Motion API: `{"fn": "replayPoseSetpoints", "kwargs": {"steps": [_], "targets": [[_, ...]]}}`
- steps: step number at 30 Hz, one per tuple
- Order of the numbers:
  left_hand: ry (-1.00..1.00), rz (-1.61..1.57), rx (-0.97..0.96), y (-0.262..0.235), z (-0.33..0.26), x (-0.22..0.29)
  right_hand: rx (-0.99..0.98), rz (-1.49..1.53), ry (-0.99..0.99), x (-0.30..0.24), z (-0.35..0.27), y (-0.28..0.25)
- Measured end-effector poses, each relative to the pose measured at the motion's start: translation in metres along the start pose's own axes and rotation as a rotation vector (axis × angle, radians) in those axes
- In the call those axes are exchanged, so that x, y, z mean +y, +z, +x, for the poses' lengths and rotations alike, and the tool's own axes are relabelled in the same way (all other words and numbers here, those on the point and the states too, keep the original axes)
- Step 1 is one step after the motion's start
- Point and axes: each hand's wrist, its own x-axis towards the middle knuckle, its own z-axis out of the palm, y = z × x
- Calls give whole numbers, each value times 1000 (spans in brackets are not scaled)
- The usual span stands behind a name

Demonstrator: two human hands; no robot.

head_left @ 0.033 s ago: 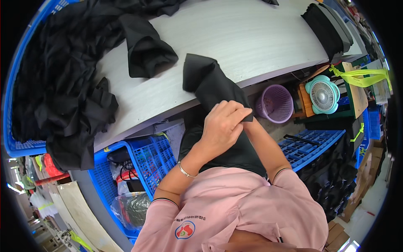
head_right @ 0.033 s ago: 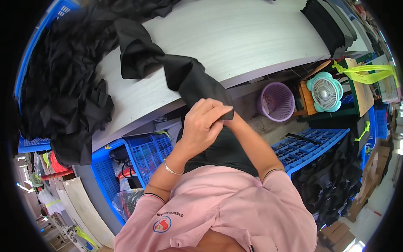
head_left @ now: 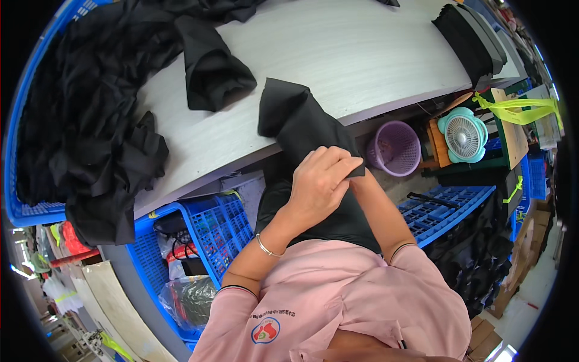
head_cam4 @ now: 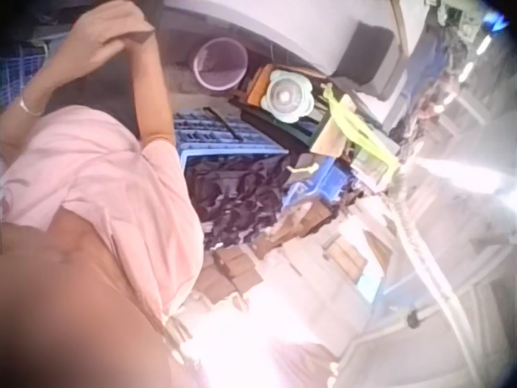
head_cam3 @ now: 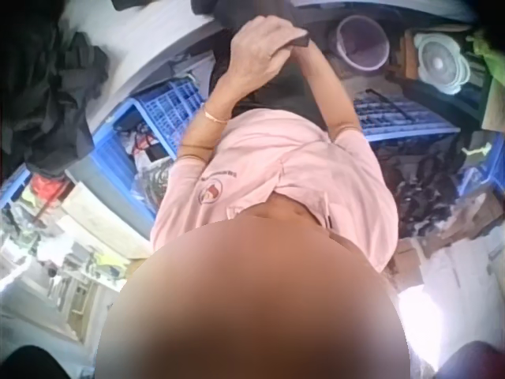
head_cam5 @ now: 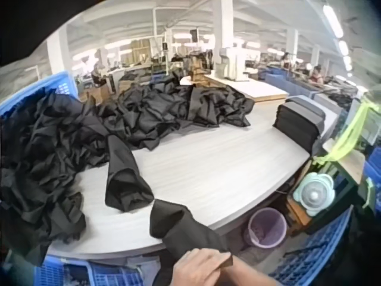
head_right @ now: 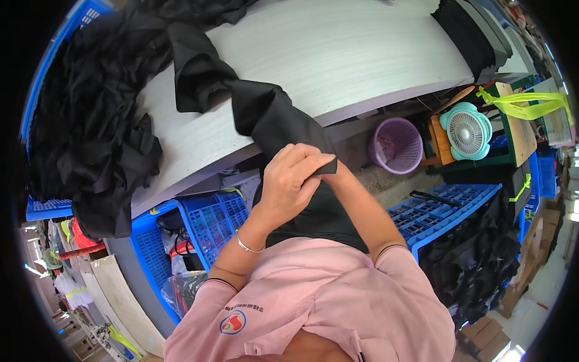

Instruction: The person is folding black cloth pieces and sorting them into blue crates in a factory setting.

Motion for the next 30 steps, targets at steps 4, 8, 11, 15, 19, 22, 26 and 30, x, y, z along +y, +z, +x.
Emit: {"fn": "replayPoseSetpoints", "kwargs": {"steps": [4, 8, 11, 15, 19, 22, 26, 30], "targets": [[-49, -116, -25, 6, -12, 9, 62, -64, -28, -1, -16, -11], [-25, -210, -121, 17, -18, 10, 142, -134, -67, -7, -22, -21], [-32, -324, -190, 18, -10, 18, 212, -203, -85, -7, -26, -34], [-6, -14, 116, -1, -3, 25, 354, -330, -125, -25, -21, -50], [-211, -259, 75, 3, 3, -8, 182, -449, -2, -39, -17, -65], [-286, -302, 6, -1, -6, -22, 381, 157, 4, -66, 7, -79], [-372, -541, -63, -5, 5, -11, 194, -6, -55, -62, -5, -88], [-186, -364, 128, 25, -14, 19, 389, -473, 107, -53, -11, -114]]}}
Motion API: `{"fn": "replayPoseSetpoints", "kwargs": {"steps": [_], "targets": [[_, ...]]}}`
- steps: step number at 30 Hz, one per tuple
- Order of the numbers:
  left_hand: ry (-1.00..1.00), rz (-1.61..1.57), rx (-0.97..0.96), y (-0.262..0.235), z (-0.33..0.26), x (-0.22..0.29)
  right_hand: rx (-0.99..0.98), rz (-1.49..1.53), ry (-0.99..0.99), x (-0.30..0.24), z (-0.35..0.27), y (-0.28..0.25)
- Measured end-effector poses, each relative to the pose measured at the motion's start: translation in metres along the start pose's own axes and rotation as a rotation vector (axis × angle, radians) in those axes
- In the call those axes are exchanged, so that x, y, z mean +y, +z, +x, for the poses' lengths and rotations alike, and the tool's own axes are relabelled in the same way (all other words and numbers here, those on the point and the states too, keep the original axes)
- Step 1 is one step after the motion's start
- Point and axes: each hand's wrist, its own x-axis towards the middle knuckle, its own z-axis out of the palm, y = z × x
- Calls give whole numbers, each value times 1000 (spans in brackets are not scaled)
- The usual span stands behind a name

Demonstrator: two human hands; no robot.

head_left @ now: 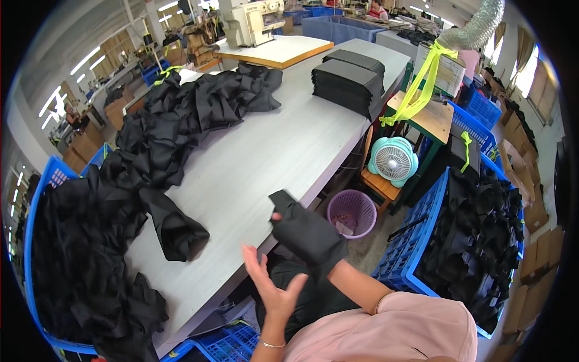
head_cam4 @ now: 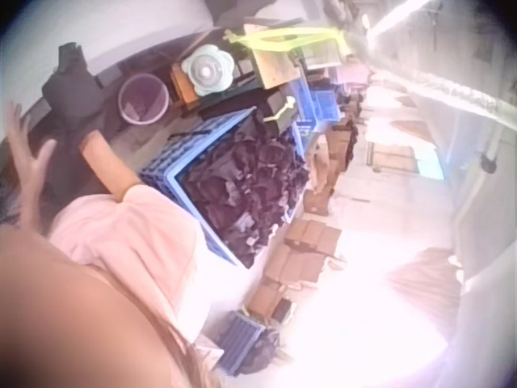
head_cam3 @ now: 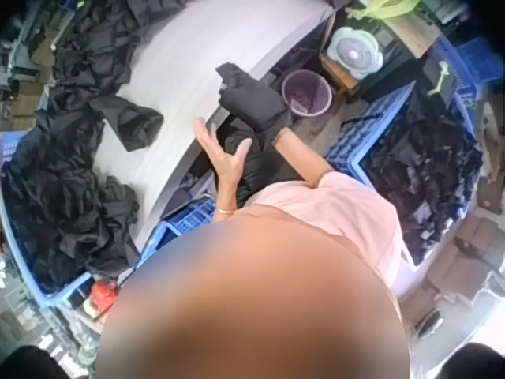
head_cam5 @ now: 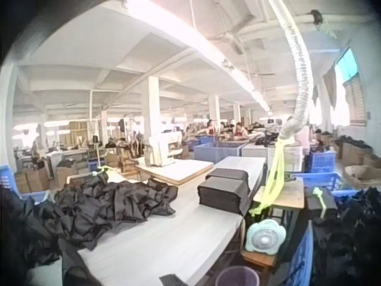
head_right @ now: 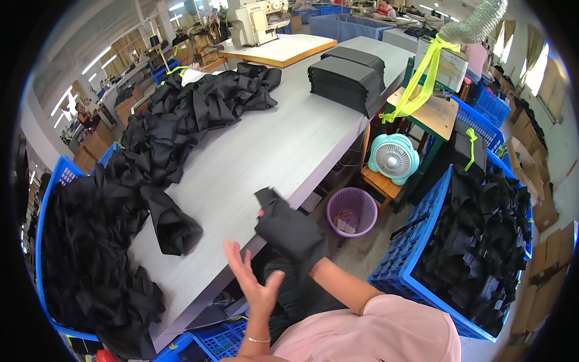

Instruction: The person is folding black cloth pieces and sorting them into blue crates in a factory setting.

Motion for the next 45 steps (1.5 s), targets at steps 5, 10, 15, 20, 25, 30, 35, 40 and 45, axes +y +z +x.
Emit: {"fn": "replayPoseSetpoints", "kwargs": {"steps": [5, 10, 15, 20, 25, 30, 35, 40, 45], "targets": [[104, 295, -7, 31, -28, -1, 34, 283, 114, 12, 3, 37], [-224, -219, -101, 12, -10, -19, 85, 870, 212, 33, -27, 81], [-531, -723, 313, 3, 18, -29, 53, 2192, 902, -2, -57, 104], [-359, -374, 451, -53, 56, -85, -586, 1897, 528, -57, -95, 71], [-322, -362, 557, -95, 81, -65, -907, 2293, 838, -30, -134, 44], [-191, -189, 462, -74, 58, -32, -289, 1830, 960, 8, -133, 54], [-51, 95, 65, -30, 34, 6, -23, 911, 272, -16, -77, 26], [-72, -9, 86, -24, 21, 7, 34, 892, 392, -13, -65, 41], [-284, -242, 173, -42, 13, -13, -35, 1530, 780, -21, -71, 35]]}}
